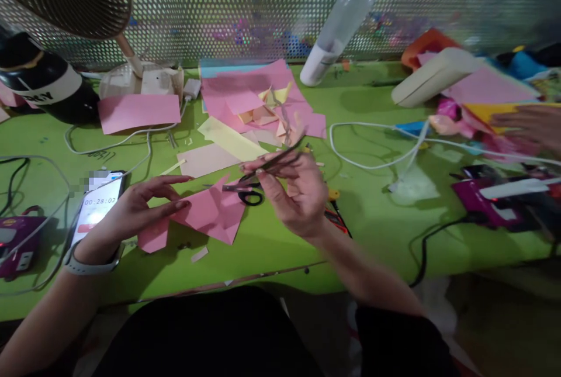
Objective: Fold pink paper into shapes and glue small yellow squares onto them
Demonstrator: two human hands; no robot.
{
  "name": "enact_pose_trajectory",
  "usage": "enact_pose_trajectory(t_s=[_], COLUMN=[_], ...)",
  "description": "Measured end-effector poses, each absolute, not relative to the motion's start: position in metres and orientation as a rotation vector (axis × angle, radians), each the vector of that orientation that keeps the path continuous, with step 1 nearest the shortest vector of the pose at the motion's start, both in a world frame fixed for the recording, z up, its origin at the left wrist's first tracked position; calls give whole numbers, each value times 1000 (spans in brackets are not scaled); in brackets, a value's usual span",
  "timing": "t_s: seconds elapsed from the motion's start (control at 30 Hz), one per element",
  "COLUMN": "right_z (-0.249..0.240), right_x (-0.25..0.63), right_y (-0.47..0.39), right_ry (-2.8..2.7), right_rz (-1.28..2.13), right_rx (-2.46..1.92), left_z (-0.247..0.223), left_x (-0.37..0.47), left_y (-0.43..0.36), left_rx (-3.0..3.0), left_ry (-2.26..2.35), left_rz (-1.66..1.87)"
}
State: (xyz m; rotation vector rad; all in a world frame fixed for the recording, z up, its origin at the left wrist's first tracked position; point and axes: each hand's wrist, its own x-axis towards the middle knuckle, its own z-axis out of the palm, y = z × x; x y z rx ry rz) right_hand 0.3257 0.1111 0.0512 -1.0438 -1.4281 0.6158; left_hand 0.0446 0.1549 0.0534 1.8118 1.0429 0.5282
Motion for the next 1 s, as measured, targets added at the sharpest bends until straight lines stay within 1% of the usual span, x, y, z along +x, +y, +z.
enact_pose_trajectory(t_s=[0.1, 0.2, 0.33, 0.43, 0.57, 0.7, 0.77, 0.87, 0.93, 1.0], right_z=[57, 57, 46, 40, 40, 48, 57, 68, 70, 65], right_x=[337, 341, 330, 319, 314, 329, 347, 385, 409, 427], right_y=[113, 113, 110, 106, 104, 108, 112, 117, 117, 118], right_ry=[-1615, -1988, -2514, -2722, -2755, -2612, -2481, -2291, -2265, -2292], right_rz=[686, 754, 579, 454, 399, 402, 356, 187, 111, 116], right_rx=[-1199, -1403, -1611, -1655, -1657, -1688, -1808, -2092, -2269, -2422], left_z=[57, 60, 61, 59, 56, 53, 51, 49, 49, 48], left_x=[40, 37, 36, 35, 35, 34, 33, 31, 30, 30], left_y=[155, 155, 156, 158, 159, 160, 162, 164, 165, 164], left_rx=[1791, 1735, 1823, 1898, 1904, 1919, 1968, 2001, 1983, 1958], left_ry=[1065, 1098, 1102, 1093, 1075, 1082, 1097, 1128, 1139, 1130], left_rz=[621, 691, 668, 654, 659, 655, 621, 548, 516, 496])
